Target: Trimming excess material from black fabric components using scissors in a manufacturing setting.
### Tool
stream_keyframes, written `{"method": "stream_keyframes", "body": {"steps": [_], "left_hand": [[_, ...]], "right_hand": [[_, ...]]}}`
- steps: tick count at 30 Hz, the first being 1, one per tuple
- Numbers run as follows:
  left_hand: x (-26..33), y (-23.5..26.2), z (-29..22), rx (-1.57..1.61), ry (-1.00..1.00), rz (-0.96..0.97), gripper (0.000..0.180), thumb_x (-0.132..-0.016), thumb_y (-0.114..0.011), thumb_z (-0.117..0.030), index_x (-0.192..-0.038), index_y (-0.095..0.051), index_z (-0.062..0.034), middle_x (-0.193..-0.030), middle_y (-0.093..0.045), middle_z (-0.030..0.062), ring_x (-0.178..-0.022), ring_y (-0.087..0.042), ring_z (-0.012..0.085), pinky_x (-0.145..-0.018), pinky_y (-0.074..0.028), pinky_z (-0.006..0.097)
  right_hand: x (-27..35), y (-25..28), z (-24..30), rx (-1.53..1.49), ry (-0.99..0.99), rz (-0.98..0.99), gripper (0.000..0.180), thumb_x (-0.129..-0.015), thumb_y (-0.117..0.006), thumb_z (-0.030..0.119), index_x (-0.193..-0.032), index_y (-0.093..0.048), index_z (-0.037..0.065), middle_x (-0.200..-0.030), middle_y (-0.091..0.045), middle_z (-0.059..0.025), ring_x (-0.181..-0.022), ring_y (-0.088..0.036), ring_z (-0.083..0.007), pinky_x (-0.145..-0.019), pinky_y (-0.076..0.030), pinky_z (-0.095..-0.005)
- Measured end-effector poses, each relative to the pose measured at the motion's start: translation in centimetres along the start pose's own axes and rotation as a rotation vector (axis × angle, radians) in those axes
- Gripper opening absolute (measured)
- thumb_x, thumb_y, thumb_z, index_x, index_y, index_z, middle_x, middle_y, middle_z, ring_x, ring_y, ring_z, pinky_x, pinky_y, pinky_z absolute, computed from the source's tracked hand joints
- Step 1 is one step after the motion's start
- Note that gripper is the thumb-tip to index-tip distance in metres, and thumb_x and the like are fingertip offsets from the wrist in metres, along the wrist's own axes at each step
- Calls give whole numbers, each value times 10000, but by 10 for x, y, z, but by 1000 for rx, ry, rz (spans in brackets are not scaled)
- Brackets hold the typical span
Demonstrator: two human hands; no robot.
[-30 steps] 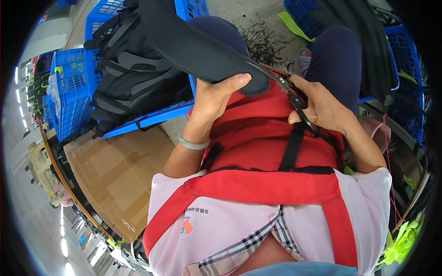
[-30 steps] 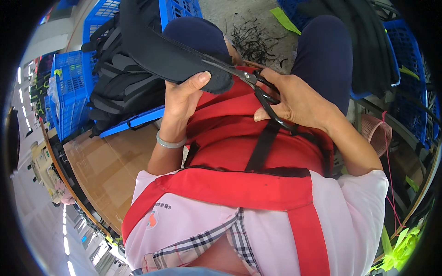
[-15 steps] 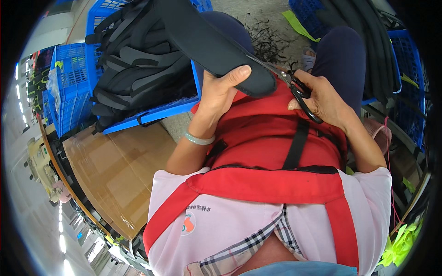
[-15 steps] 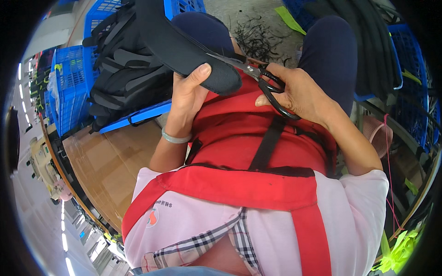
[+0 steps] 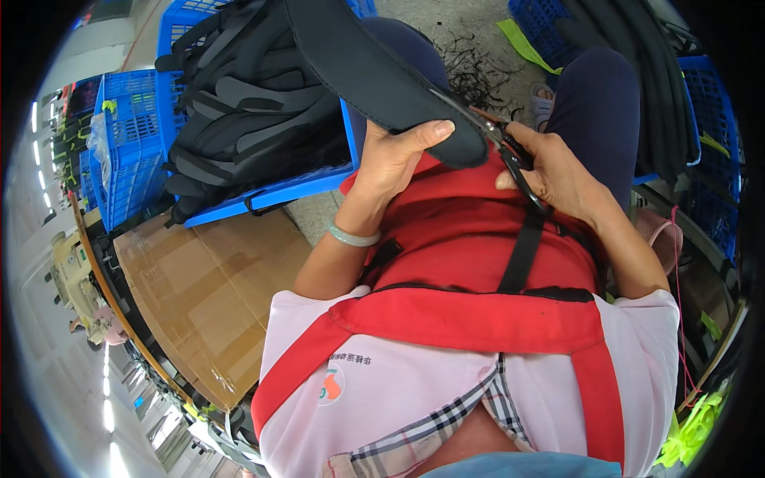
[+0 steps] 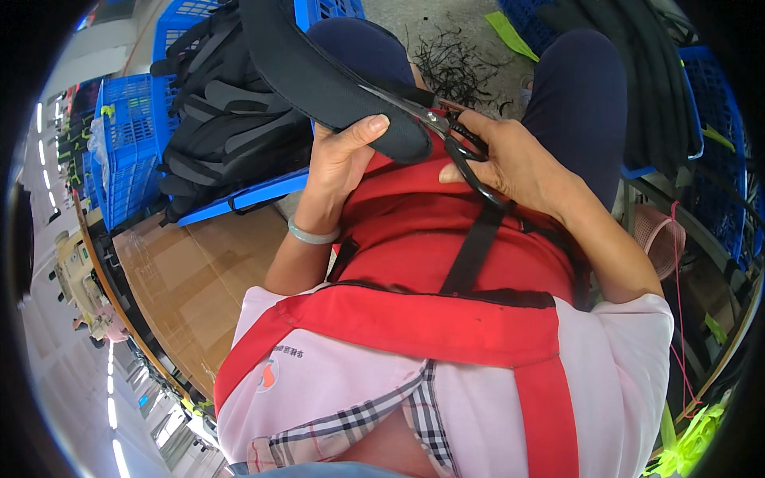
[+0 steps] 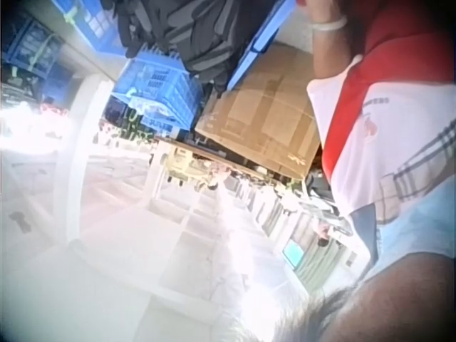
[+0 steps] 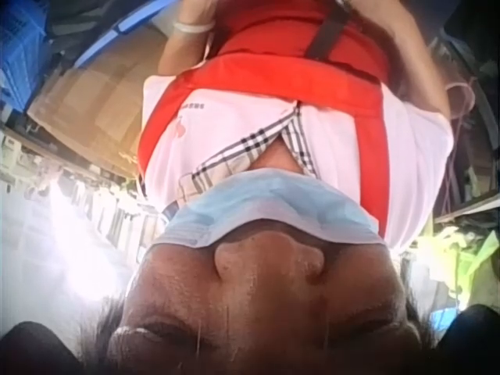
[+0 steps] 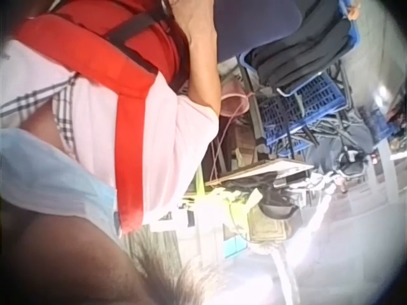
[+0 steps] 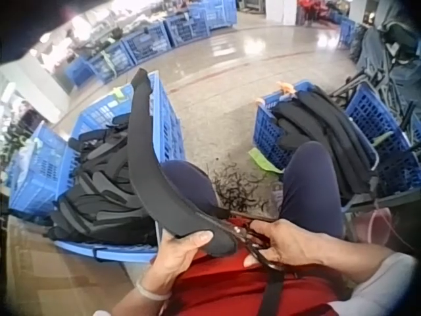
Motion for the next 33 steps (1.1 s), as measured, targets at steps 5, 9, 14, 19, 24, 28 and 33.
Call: {"method": "stream_keyframes", "body": {"steps": [5,9,14,19,24,28,33], "left_hand": [[-5,3,-9,126,49,-80,248,-787,-733,25,-1010,-646,-39,-952,-673,63,-875,-654,172,-810,-535,324],[-11,7,-7,168,32,-82,187,-817,-709,8,-987,-655,-47,-937,-675,62,-852,-657,179,-800,-544,335],[-13,7,-3,130,8,-26,170,-813,-700,35,-960,-665,-42,-927,-684,63,-860,-659,174,-800,-544,327],[-14,11,-3,127,-7,1,183,-809,-698,48,-967,-667,-39,-949,-688,66,-885,-660,173,-815,-543,327],[-14,10,-1,182,-18,-5,190,-818,-691,45,-987,-664,-40,-971,-684,81,-908,-663,186,-843,-545,341],[-21,17,-13,206,30,-69,177,-820,-696,36,-981,-652,-23,-941,-684,86,-876,-671,200,-818,-556,347],[-20,18,-10,174,37,-61,179,-822,-692,40,-982,-649,-26,-931,-685,78,-867,-673,198,-805,-561,347]], "right_hand": [[-1,3,-4,48,-16,-43,507,-793,-756,408,-947,-509,-6,-687,-486,-172,-595,-408,-299,-567,-402,-365],[-4,-3,-3,109,-7,-103,496,-802,-757,375,-944,-476,-9,-735,-545,-224,-647,-507,-387,-608,-431,-406],[-13,-8,6,134,109,-137,443,-804,-739,232,-1010,-430,-9,-793,-567,-251,-807,-537,-476,-698,-445,-440],[-21,-9,2,230,187,-193,401,-809,-717,198,-989,-438,-26,-821,-582,-284,-826,-563,-480,-683,-442,-466],[-25,-12,-10,118,151,-150,314,-825,-682,123,-963,-448,-37,-794,-570,-277,-787,-565,-459,-662,-447,-442],[-22,-4,-1,114,98,-141,392,-804,-719,171,-1001,-435,-15,-785,-570,-260,-767,-554,-463,-664,-446,-445],[-12,4,10,159,-2,4,580,-736,-789,279,-1067,-388,22,-779,-571,-231,-781,-550,-476,-670,-440,-460]]}}
Point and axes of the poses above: each hand's wrist, its own x-axis away from the middle knuckle, its own y-axis out of the back of the hand, z = x × y, the point moved 3 cm from there along -x, towards the middle knuckle
